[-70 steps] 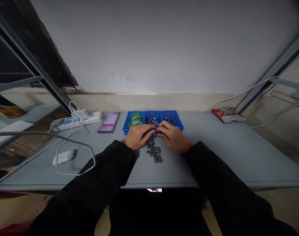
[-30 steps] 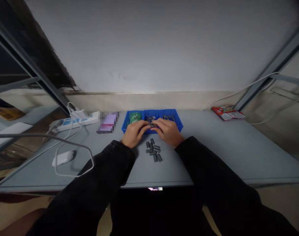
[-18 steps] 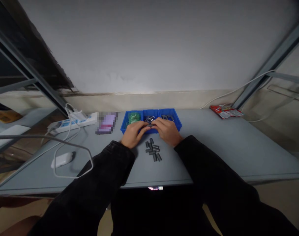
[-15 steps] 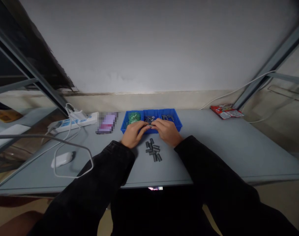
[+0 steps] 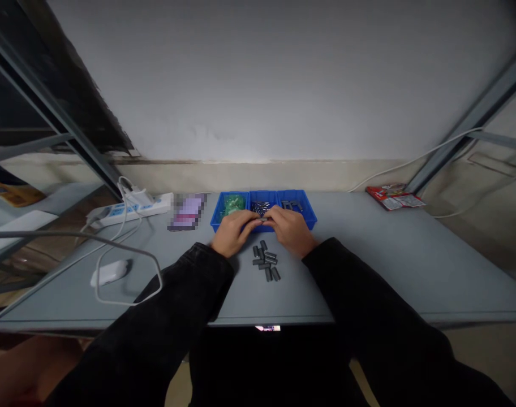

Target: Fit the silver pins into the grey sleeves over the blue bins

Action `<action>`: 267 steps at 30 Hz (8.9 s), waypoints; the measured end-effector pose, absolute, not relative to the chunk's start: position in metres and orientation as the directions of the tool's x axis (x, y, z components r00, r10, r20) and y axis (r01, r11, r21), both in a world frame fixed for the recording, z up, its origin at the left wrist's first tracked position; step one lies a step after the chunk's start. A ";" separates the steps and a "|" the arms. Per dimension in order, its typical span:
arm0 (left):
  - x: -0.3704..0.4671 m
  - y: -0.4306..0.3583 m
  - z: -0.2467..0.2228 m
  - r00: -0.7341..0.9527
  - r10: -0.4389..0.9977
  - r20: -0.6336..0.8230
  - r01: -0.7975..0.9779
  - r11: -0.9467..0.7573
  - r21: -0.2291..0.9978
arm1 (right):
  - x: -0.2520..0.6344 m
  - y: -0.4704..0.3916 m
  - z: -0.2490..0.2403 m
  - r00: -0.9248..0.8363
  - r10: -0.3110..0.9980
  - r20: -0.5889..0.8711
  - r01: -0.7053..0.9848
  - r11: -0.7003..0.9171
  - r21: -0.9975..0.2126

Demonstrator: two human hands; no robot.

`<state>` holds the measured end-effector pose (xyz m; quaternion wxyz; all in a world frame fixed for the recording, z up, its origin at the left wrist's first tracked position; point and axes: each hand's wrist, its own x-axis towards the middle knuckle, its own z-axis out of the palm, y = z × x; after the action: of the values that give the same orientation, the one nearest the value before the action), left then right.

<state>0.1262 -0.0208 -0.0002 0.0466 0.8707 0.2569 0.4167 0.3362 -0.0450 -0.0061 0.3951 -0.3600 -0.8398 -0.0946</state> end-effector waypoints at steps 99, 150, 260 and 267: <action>0.122 -0.027 0.002 0.816 0.534 0.223 0.396 -0.796 0.457 | 0.358 -0.047 0.002 -0.208 0.617 0.759 0.771 0.581 -0.261; 0.120 -0.026 0.006 0.658 0.606 0.447 0.393 -0.782 0.483 | 0.340 -0.059 -0.003 -0.410 0.606 0.681 0.655 0.715 -0.242; 0.141 -0.016 0.001 0.405 0.511 0.758 0.367 -0.850 0.377 | 0.343 -0.046 -0.007 -0.307 0.625 0.717 0.710 0.652 -0.264; 0.142 -0.017 0.003 0.399 0.509 0.763 0.376 -0.850 0.370 | 0.345 -0.045 -0.011 -0.365 0.617 0.697 0.681 0.688 -0.252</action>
<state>0.1419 -0.0174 0.0025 0.0692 0.8336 0.2653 0.4795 0.3455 -0.0451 -0.0107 0.4035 -0.3931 -0.8253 -0.0397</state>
